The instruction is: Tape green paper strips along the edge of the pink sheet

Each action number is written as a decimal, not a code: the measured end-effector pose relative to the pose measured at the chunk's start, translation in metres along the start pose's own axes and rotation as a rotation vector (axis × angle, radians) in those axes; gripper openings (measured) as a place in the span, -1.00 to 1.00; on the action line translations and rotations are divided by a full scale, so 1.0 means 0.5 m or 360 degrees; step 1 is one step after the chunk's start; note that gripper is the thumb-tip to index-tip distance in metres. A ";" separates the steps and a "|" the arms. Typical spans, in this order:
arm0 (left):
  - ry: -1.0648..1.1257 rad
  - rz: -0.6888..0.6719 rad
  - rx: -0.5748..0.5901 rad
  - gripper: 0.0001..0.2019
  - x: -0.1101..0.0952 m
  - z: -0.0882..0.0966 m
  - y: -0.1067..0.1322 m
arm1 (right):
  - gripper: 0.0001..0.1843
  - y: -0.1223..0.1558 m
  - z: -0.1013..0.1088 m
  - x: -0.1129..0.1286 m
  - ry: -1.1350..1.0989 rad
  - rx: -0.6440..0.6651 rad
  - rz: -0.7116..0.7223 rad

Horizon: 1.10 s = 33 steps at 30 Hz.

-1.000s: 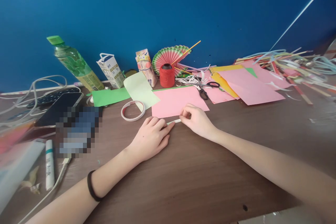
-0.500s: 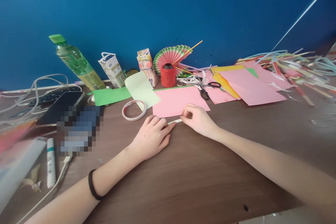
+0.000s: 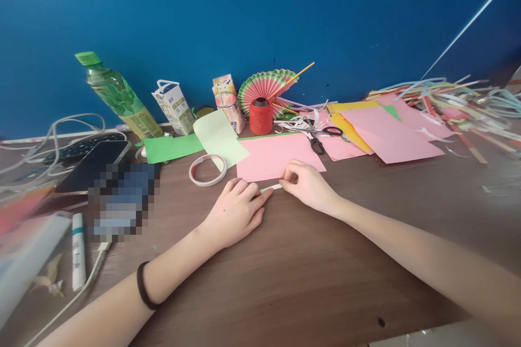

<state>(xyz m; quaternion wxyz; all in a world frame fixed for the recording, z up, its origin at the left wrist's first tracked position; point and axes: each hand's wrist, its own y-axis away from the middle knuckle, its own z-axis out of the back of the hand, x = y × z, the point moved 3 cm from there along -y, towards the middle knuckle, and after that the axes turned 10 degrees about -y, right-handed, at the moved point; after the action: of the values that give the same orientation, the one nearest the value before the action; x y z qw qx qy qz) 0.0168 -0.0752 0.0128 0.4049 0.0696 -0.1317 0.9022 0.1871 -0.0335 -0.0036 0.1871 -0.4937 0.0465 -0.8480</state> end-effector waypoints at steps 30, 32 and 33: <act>0.0003 -0.0008 -0.0016 -0.61 -0.001 0.000 0.000 | -0.86 0.005 0.005 0.032 0.0910 0.0126 0.0211; 0.0012 -0.0003 -0.0025 -0.61 -0.001 0.000 0.000 | -0.86 0.003 0.006 0.032 0.0912 0.0132 0.0222; 0.0015 -0.0002 -0.0027 -0.61 -0.001 0.000 0.000 | -0.85 0.002 0.007 0.032 0.0907 0.0134 0.0223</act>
<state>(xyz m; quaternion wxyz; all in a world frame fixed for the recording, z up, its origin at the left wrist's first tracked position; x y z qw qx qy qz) 0.0174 -0.0755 0.0125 0.4066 0.0620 -0.1375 0.9011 0.1831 -0.0402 0.0110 0.2450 -0.2232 0.0961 -0.9386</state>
